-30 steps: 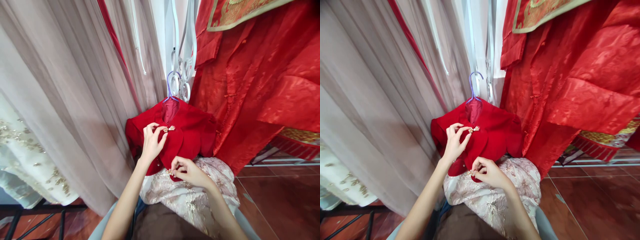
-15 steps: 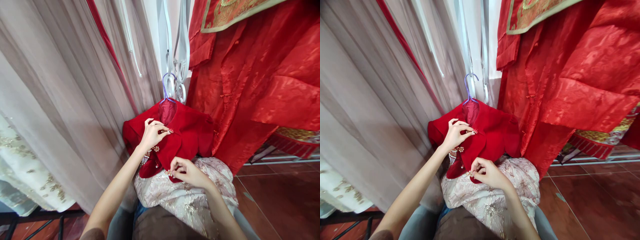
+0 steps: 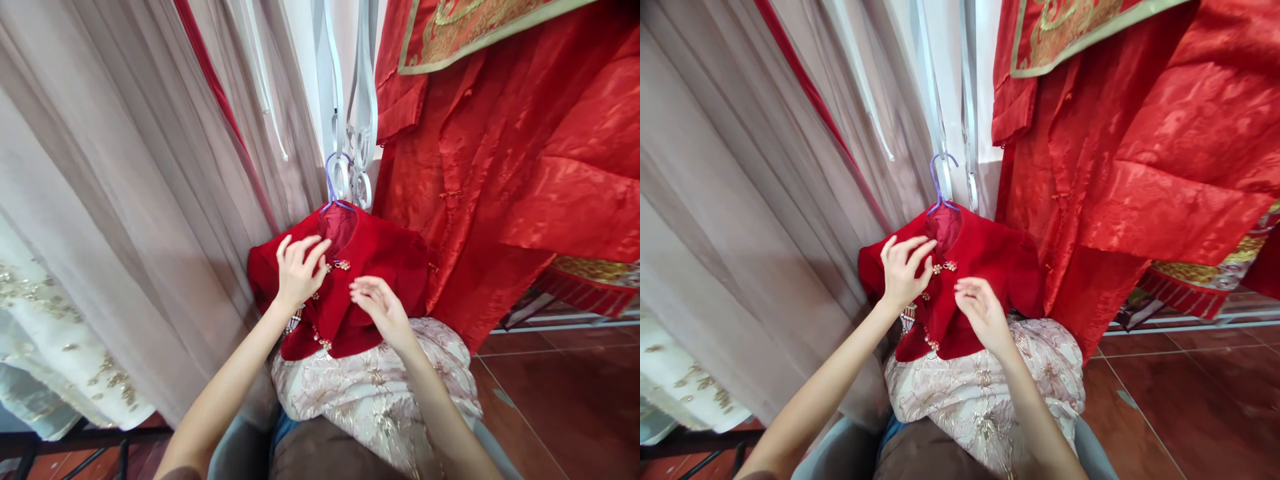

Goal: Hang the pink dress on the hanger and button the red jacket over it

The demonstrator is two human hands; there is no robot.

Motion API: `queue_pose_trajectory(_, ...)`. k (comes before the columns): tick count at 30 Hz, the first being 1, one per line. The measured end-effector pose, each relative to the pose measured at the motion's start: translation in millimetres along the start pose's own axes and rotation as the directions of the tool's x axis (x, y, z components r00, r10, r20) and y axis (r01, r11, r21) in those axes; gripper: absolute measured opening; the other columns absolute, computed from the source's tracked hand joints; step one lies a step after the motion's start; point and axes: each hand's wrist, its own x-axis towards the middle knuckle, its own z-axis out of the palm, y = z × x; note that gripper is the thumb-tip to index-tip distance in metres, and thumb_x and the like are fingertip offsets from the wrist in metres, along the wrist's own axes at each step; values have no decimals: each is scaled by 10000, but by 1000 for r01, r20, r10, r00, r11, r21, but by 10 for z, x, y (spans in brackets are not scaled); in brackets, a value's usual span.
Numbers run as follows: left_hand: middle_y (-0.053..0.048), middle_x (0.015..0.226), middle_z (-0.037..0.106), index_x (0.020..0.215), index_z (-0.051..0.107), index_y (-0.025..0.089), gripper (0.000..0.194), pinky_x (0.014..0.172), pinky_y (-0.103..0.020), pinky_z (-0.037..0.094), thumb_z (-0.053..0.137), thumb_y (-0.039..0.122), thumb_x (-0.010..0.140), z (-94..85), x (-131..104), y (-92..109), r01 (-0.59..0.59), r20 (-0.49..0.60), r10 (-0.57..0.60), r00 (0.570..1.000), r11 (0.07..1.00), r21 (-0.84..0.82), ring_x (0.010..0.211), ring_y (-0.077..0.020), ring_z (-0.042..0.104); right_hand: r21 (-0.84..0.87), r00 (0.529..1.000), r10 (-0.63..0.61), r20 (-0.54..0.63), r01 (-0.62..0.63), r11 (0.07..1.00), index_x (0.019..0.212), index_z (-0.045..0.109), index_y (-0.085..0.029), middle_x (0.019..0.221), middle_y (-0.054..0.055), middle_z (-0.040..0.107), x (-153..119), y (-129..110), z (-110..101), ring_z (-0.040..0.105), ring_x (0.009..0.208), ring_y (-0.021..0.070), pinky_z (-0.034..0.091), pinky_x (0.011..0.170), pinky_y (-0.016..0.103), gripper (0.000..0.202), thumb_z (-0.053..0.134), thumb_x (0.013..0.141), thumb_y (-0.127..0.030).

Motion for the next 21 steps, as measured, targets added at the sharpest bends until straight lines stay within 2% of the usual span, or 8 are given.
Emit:
queue_pose_trajectory(2, -180, 1433, 368, 1342, 440, 153, 586, 1124, -577, 75, 584, 303, 794, 86, -90, 24, 152, -212, -134, 968, 986, 72, 1355, -324, 293, 14, 996, -82, 25, 82, 997, 1222, 444, -248, 1299, 98, 517, 173, -77, 153, 497, 1214, 199, 380, 1061, 389, 434, 515, 864, -484)
queue_pose_trajectory(4, -245, 1495, 169, 1414, 265, 91, 788, 1098, -624, 49, 617, 359, 762, 202, -156, 57, 309, -340, -266, 902, 948, 76, 1412, -382, 75, -41, 988, -106, 116, 112, 993, 1367, 324, -260, 1487, 85, 323, 309, -104, 322, 309, 1371, 204, 283, 1128, 405, 593, 465, 868, -547)
queue_pose_trajectory(7, -249, 1507, 63, 1434, 144, 126, 879, 1062, -677, 34, 630, 350, 738, 348, -161, 102, 463, -426, -405, 809, 885, 37, 1407, -417, -43, -243, 994, -64, 86, 83, 966, 1475, 112, -201, 1567, 110, 40, 381, -19, 478, 2, 1438, 229, 112, 1162, 467, 832, 464, 841, -608)
queue_pose_trajectory(9, -233, 1513, 40, 1433, 133, 159, 862, 1054, -692, 46, 618, 271, 730, 396, -105, 121, 508, -463, -441, 769, 861, 25, 1406, -422, -43, -364, 1000, -24, -11, 19, 931, 1487, 5, -158, 1561, 149, -36, 353, 74, 464, -95, 1425, 264, 54, 1149, 524, 946, 483, 820, -628)
queue_pose_trajectory(12, -228, 1517, 13, 1432, 150, 155, 819, 1089, -642, 119, 557, 121, 721, 410, -12, 109, 513, -518, -438, 735, 858, 2, 1416, -393, -11, -450, 989, -25, -143, -43, 892, 1486, -56, -147, 1555, 178, -26, 288, 158, 277, -97, 1419, 302, 72, 1135, 567, 1025, 513, 793, -642)
queue_pose_trajectory(16, -225, 1524, 13, 1434, 136, 109, 757, 1118, -499, 255, 469, 55, 757, 356, -26, -7, 461, -568, -408, 715, 885, -55, 1434, -298, 53, -574, 977, -82, -197, -48, 818, 1485, 25, -95, 1543, 220, 41, 288, 109, -109, -17, 1426, 326, 100, 1133, 566, 1011, 501, 791, -655)
queue_pose_trajectory(18, -215, 1526, 95, 1431, 174, 106, 708, 1112, -472, 280, 451, 64, 781, 283, -71, -87, 466, -558, -425, 713, 882, -76, 1429, -274, 114, -637, 974, -124, -190, -26, 770, 1481, 75, -81, 1538, 226, 82, 331, 56, -293, 27, 1426, 330, 114, 1133, 559, 988, 489, 794, -660)
queue_pose_trajectory(21, -146, 1494, 299, 1364, 388, 192, 576, 1124, -538, 182, 456, 85, 802, 122, -96, -180, 519, -498, -474, 726, 853, -56, 1405, -292, 200, -710, 964, -189, -186, 1, 705, 1471, 137, -80, 1527, 225, 151, 447, -11, -514, 78, 1422, 340, 134, 1130, 559, 966, 486, 789, -668)
